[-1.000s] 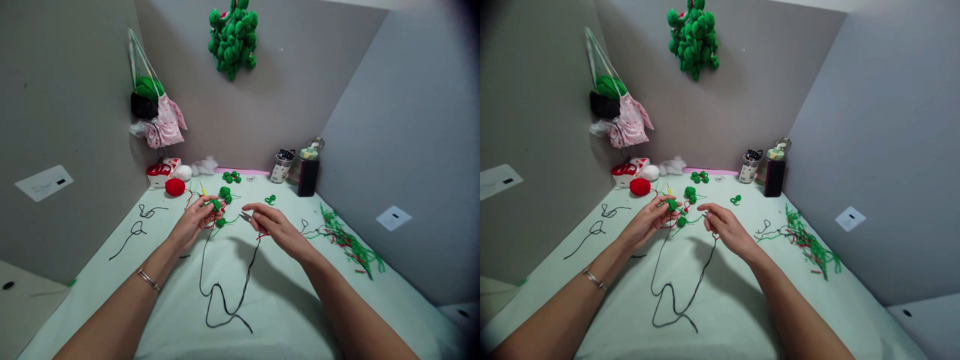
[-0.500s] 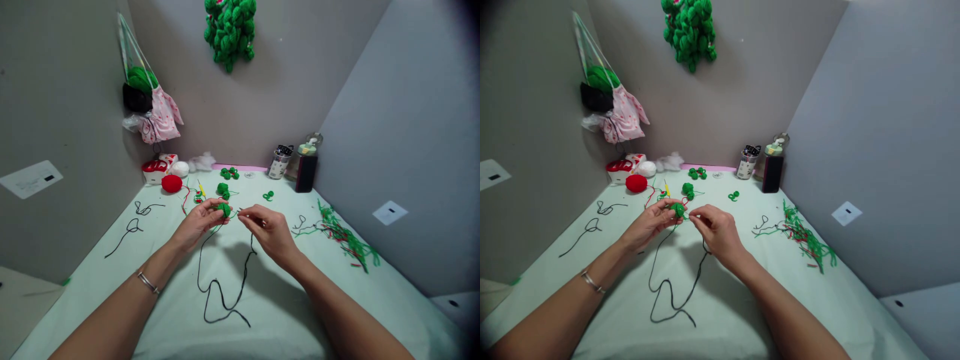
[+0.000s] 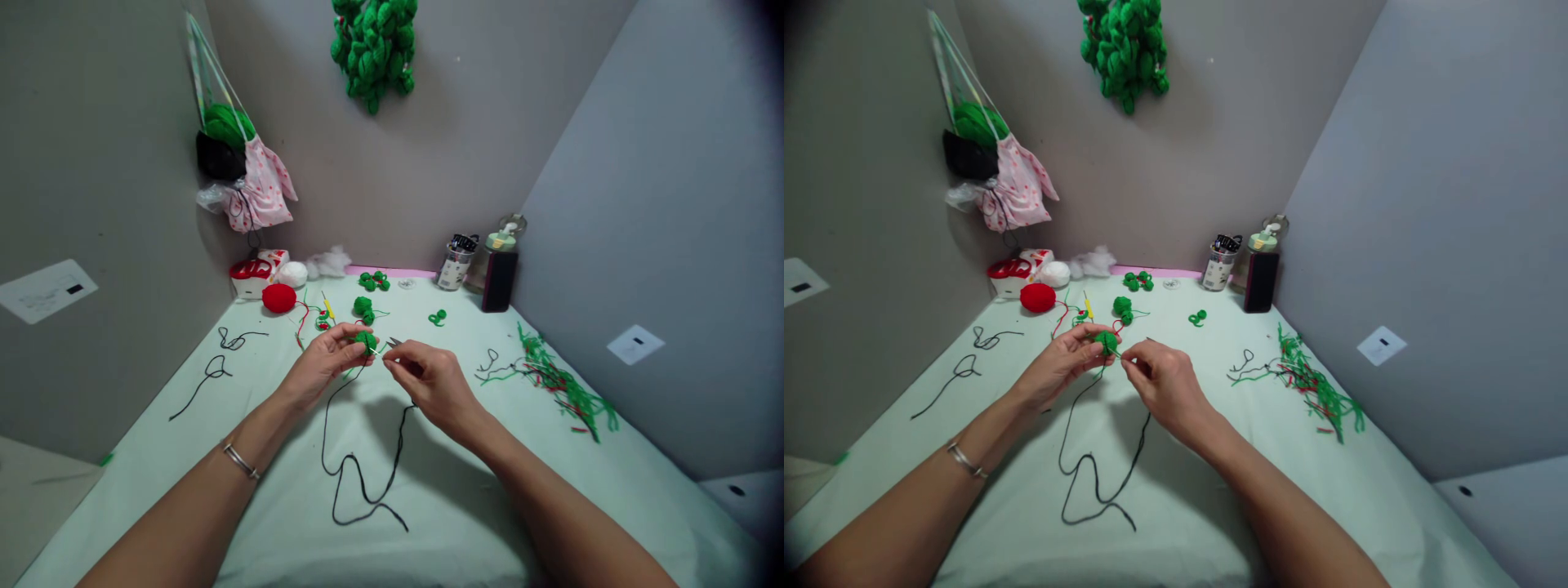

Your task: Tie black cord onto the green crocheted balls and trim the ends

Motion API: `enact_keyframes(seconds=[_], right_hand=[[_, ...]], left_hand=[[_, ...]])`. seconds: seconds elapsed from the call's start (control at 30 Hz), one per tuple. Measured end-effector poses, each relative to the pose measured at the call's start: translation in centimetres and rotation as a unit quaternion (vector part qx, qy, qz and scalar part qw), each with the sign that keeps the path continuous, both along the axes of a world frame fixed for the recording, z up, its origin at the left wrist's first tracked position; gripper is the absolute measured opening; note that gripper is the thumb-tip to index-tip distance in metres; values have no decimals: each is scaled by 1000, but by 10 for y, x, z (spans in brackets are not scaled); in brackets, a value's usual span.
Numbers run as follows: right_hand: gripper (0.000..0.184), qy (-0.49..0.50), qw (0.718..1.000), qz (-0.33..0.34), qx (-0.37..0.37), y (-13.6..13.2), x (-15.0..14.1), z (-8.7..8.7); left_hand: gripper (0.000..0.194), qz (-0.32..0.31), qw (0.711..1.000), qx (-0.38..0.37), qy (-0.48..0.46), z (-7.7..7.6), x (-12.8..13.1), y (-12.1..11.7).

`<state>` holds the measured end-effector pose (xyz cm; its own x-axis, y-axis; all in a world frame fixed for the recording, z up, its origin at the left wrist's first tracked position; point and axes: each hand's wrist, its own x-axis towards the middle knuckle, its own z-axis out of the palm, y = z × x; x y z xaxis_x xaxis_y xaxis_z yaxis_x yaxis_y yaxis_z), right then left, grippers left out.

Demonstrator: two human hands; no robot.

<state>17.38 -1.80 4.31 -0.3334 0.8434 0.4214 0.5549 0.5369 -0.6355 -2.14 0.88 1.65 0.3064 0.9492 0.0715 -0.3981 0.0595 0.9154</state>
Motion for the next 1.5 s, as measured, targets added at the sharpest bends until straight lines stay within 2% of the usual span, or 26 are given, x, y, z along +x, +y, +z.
enact_keyframes(seconds=[0.23, 0.47, 0.83, 1.03, 1.13, 1.2, 1.3, 1.4, 1.5], right_hand=[[13, 57, 996, 8, -73, 2, 0, 0], [20, 185, 963, 62, -185, 12, -1, -9], [22, 194, 967, 21, -165, 9, -7, -14], [17, 238, 951, 74, -182, 4, -8, -8], [12, 165, 973, 63, -151, 3, -6, -9], [9, 55, 994, 29, -84, 5, -4, -13], [15, -45, 998, 0, 36, 8, -3, -16], [17, 28, 996, 11, 84, 7, 0, -7], [12, 149, 986, 24, 70, -1, 4, 15]], left_hand=[[27, -5, 1000, -6, -4, -2, -1, 1], [30, -35, 997, -43, -55, -4, 1, -1], [28, 9, 999, -21, -36, -5, 10, -6], [29, 35, 999, 36, 14, -13, 13, -4], [28, 43, 997, 48, 38, -13, 16, -6], [26, 46, 996, 57, 58, -13, 18, -7], [23, 57, 993, 69, 79, -12, 20, -8], [23, 54, 991, 90, 81, -7, 16, -6], [18, 73, 988, 108, 81, -2, 11, -5]])
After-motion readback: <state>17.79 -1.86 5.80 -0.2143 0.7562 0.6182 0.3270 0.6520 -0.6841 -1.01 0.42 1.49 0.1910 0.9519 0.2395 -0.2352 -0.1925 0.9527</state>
